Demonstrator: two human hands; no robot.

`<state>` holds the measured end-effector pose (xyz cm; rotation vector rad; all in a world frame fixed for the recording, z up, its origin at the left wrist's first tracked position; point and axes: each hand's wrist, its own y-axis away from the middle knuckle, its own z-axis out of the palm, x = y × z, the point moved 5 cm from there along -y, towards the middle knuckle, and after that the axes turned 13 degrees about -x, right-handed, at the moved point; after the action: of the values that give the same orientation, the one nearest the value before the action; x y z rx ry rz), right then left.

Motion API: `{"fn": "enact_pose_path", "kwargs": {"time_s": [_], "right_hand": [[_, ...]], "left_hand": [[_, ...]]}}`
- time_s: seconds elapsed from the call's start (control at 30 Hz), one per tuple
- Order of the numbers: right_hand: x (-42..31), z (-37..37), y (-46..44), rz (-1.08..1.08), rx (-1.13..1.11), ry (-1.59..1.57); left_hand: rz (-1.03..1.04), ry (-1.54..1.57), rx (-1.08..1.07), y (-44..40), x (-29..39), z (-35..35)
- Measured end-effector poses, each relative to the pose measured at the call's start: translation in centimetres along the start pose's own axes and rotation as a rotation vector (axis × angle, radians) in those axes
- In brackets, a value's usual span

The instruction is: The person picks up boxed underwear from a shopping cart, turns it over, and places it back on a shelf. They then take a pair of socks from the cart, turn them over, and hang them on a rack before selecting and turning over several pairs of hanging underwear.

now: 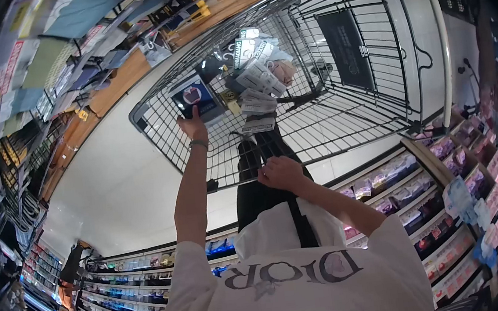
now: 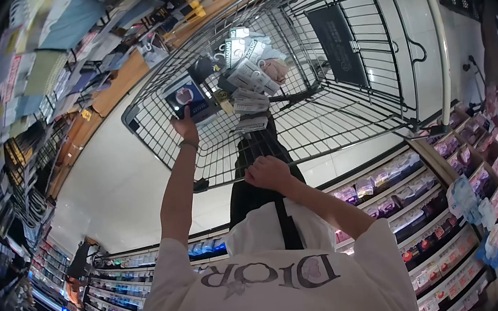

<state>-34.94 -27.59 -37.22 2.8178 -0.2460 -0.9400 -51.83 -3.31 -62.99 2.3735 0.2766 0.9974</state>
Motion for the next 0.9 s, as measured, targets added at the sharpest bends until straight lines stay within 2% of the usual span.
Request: {"fn": "enact_pose_path", "kwargs": {"time_s": [0.07, 0.2, 0.3, 0.33, 0.37, 0.43, 0.47, 0.5, 0.57, 0.6, 0.7, 0.77, 0.87, 0.9], "right_hand": [[-0.1, 0.1, -0.3, 0.022, -0.028, -0.029], [0.2, -0.2, -0.6, 0.042, -0.044, -0.035], [-0.2, -0.1, -0.6, 0.05, -0.043, -0.018], [-0.3, -0.1, -0.7, 0.047, -0.037, -0.006], [-0.2, -0.3, -0.9, 0.043, -0.03, 0.009], [-0.6, -0.4, -1.0, 0.041, -0.045, 0.019], [-0.8, -0.6, -1.2, 0.043, -0.042, 0.028], [-0.8, -0.9, -1.4, 0.035, -0.028, 0.04], [-1.3, -1.3, -0.9, 0.027, 0.003, 0.057], [-1.4, -1.3, -0.7, 0.036, 0.014, 0.059], [-1.4, -2.1, 0.0, 0.103, -0.002, 0.046], [-1.7, -3.4, 0.3, 0.206, -0.062, -0.004], [-2.2, -6.5, 2.3, 0.198, 0.356, -0.176], [-2.0, -8.1, 3.0, 0.202, 0.235, -0.392]], "left_hand": [[0.078, 0.037, -0.184, -2.0, -1.0, 2.1], [-0.094, -0.423, 0.073, -0.7, -0.7, 4.7], [-0.421, -0.502, 0.139, 0.7, -0.3, 5.4], [-0.563, -0.415, 0.092, 2.6, 4.3, 4.6], [-0.538, -0.223, -0.013, 3.1, 4.2, 5.2], [-0.466, 0.149, -0.228, 3.7, 3.0, 6.3], [-0.357, 0.216, -0.22, 2.6, -0.2, 7.5], [-0.326, 0.336, -0.261, 2.2, -0.4, 8.2], [-0.263, 0.563, -0.354, 4.1, 0.7, 8.3], [-0.249, 0.68, -0.364, 6.3, 4.8, 7.1], [0.164, 0.609, -0.362, 9.0, 10.5, 4.1], [0.415, 0.311, -0.339, 13.3, 16.2, -0.4], [0.598, -0.197, -0.438, 19.8, 22.8, -7.8], [0.693, -0.317, -0.484, 22.5, 24.6, -10.3]]}}
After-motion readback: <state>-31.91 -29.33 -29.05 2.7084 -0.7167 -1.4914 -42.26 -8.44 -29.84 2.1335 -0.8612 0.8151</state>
